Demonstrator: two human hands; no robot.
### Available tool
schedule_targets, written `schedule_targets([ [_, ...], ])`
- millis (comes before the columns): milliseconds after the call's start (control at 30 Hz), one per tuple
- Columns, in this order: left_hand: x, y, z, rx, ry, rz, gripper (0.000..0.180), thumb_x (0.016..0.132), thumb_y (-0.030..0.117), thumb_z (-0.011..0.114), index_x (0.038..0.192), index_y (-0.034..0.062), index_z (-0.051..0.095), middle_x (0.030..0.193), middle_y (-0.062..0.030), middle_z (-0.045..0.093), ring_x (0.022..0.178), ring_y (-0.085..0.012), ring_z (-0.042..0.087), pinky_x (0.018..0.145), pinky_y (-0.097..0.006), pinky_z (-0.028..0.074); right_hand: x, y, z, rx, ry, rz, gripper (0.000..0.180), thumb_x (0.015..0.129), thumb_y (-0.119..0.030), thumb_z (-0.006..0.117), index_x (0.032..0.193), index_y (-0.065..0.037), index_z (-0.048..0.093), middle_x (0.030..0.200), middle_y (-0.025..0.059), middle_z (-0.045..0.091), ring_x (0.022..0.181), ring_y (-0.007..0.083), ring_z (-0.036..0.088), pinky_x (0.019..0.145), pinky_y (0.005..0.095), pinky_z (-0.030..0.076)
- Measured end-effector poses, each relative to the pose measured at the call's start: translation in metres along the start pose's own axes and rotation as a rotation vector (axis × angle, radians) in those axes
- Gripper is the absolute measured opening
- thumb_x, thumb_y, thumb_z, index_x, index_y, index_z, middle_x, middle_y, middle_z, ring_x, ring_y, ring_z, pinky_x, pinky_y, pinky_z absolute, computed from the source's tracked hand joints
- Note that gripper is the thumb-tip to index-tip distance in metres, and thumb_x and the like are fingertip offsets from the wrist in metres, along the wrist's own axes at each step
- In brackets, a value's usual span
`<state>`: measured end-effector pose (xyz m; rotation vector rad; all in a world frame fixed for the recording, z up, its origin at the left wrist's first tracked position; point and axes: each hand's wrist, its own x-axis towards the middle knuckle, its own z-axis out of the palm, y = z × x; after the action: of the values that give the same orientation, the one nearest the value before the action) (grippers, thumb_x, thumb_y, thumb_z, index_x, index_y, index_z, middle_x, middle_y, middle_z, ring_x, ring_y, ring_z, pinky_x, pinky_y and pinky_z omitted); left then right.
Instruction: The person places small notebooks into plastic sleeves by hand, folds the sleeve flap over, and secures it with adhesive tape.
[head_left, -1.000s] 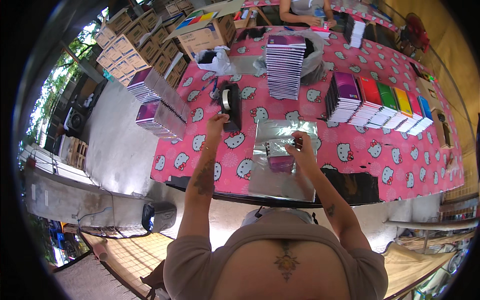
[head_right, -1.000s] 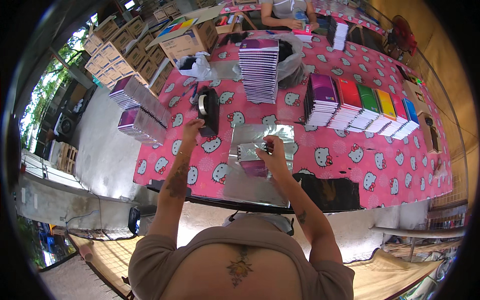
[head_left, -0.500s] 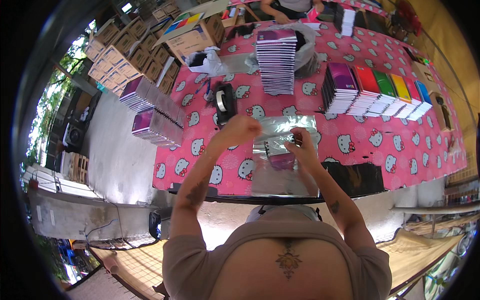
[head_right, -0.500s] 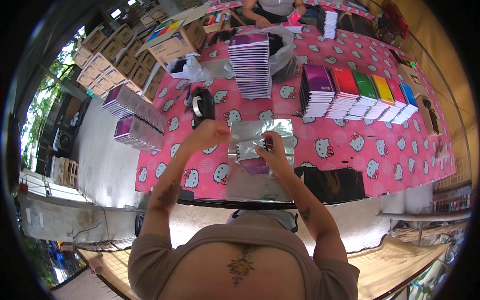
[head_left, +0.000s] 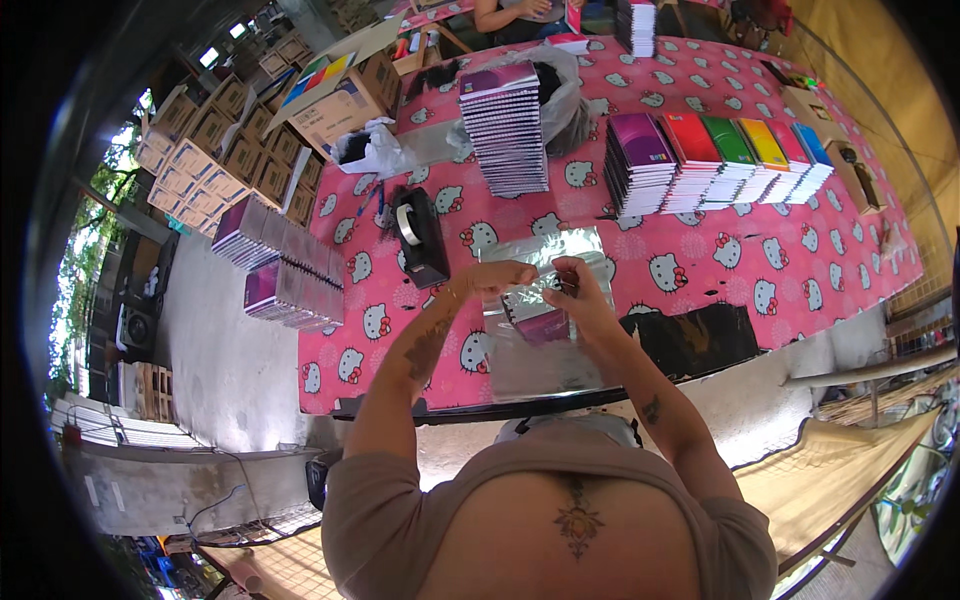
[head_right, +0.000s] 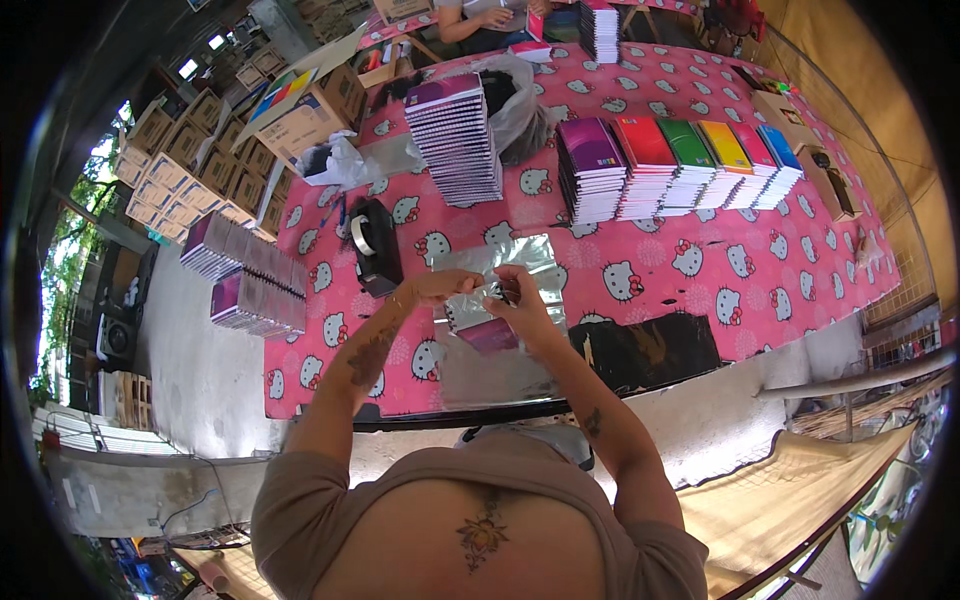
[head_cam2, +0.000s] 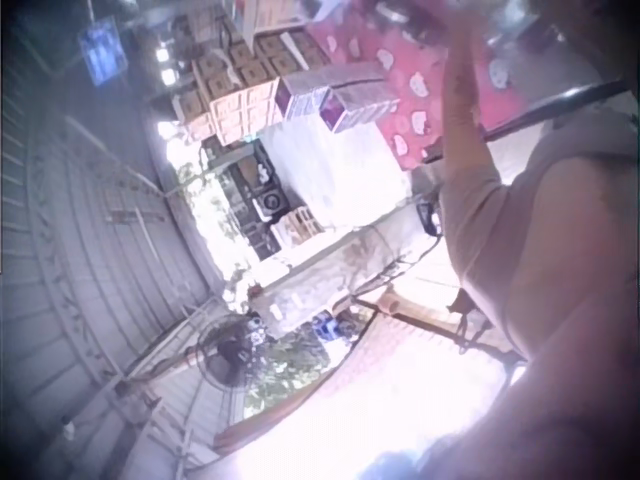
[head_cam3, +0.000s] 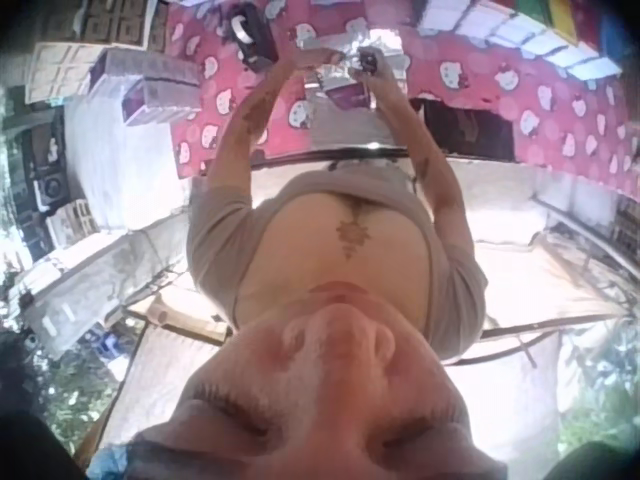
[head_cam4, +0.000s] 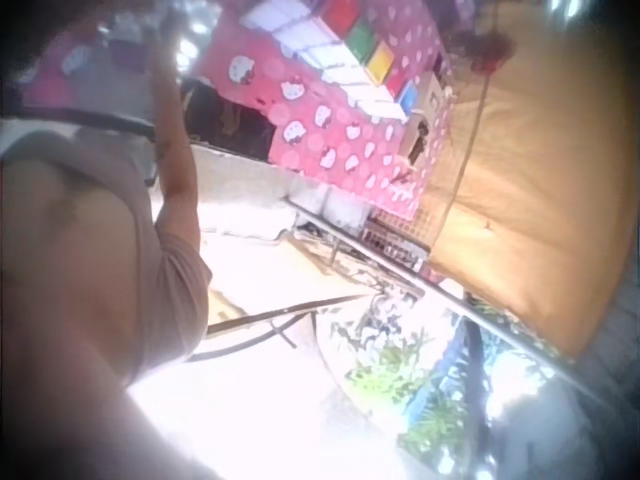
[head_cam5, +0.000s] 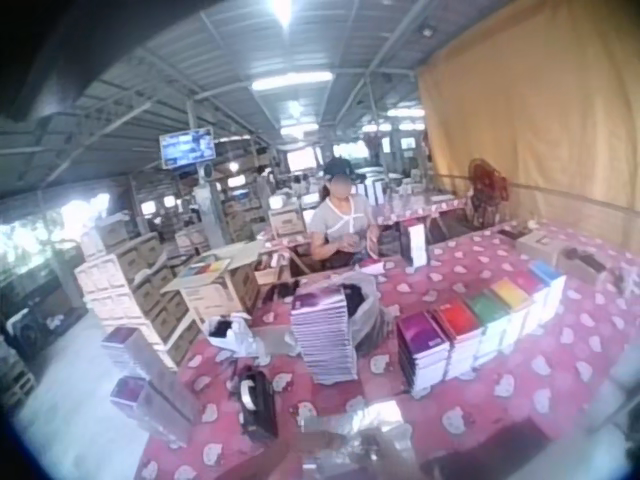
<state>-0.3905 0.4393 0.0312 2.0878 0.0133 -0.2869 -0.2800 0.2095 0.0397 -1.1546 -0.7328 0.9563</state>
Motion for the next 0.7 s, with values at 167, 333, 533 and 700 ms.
schedule_targets([
  [167, 0.001, 0.082, 0.038, 0.589, 0.682, -0.031, 0.048, 0.08, 0.034, 0.071, 0.113, 0.0004, 0.06, 0.112, -0.0143, 0.063, 0.103, -0.0261, 0.061, 0.087, -0.043, 0.047, -0.004, 0.001, -0.008, 0.221, 0.113, 0.021, 0.048, 0.088, -0.008, 0.07, 0.13, -0.007, 0.047, 0.119, 0.0055, 0.048, 0.104, 0.0138, 0.049, 0.088, 0.0318, 0.048],
  [333, -0.027, 0.152, 0.085, 1.042, 0.744, -0.15, 0.076, 0.072, 0.047, 0.078, 0.124, -0.0026, 0.054, 0.13, -0.0226, 0.055, 0.119, -0.0353, 0.054, 0.101, -0.052, 0.041, -0.039, 0.048, -0.007, 0.317, 0.495, 0.082, 0.039, 0.097, -0.022, 0.063, 0.129, -0.006, 0.049, 0.108, 0.0038, 0.054, 0.095, 0.0139, 0.054, 0.083, 0.0348, 0.052],
  [533, -0.041, 0.15, 0.083, 0.306, 0.783, -0.376, 0.069, 0.074, 0.046, 0.081, 0.114, -0.0044, 0.056, 0.126, -0.022, 0.057, 0.12, -0.0313, 0.054, 0.098, -0.043, 0.045, -0.074, 0.042, 0.015, 0.952, -0.206, 0.587, 0.05, 0.095, -0.039, 0.066, 0.131, -0.007, 0.052, 0.121, 0.0091, 0.063, 0.113, 0.024, 0.061, 0.1, 0.0413, 0.048],
  [700, -0.061, 0.07, 0.168, -0.618, 1.14, -0.018, 0.056, 0.086, 0.026, 0.078, 0.126, -0.0053, 0.056, 0.124, -0.0189, 0.06, 0.123, -0.0258, 0.055, 0.098, -0.034, 0.047, -0.048, -0.011, -0.016, 0.228, -0.118, 0.156, 0.051, 0.09, -0.018, 0.073, 0.133, -0.006, 0.049, 0.127, 0.0098, 0.06, 0.114, 0.0201, 0.061, 0.095, 0.0389, 0.051],
])
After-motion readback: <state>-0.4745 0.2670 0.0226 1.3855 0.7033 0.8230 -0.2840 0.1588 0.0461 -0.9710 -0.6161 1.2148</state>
